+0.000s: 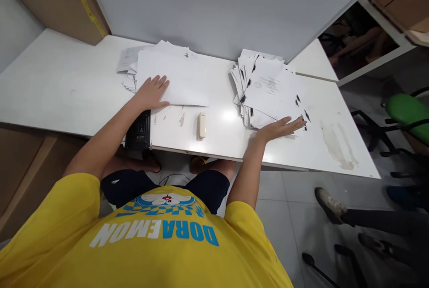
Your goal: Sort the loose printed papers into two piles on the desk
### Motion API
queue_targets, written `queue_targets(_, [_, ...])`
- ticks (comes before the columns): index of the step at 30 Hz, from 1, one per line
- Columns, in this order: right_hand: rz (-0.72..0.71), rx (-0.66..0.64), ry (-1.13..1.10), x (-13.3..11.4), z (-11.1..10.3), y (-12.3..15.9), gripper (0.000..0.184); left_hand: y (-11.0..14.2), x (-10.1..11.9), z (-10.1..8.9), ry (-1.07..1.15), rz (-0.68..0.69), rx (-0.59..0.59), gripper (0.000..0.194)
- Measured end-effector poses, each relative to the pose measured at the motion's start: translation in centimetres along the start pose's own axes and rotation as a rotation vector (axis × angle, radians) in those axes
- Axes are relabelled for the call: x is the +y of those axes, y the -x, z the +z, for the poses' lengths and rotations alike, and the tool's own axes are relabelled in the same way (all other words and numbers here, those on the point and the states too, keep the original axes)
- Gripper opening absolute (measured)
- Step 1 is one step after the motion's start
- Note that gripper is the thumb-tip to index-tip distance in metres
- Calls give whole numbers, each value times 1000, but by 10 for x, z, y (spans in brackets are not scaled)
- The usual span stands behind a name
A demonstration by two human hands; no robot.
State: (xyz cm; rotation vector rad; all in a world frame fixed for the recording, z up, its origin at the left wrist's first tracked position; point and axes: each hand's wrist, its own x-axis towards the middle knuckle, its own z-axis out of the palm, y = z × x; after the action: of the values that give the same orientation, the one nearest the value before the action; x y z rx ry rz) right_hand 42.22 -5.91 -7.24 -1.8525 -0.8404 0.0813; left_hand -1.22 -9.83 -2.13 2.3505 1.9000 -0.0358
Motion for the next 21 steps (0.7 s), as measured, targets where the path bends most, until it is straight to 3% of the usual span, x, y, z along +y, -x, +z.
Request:
queue_targets(3, [-43, -15, -20, 1, 8, 1, 63, 4, -3, 1, -76, 48, -16, 94])
queue_targets(8, [-133, -31, -62, 9, 18, 2, 63, 6, -1, -1, -40, 82, 140, 63])
queue_targets(15, [-179, -58, -93, 19, 23, -3, 68, -19, -20, -21, 269, -189, 366, 49])
queue_targets(18, [-202, -65, -80, 21, 27, -7, 69, -18, -22, -32, 314, -274, 355, 46])
queue_targets(21, [-219, -77, -80, 25, 30, -10, 67, -11, -21, -37, 252, -194, 198, 49])
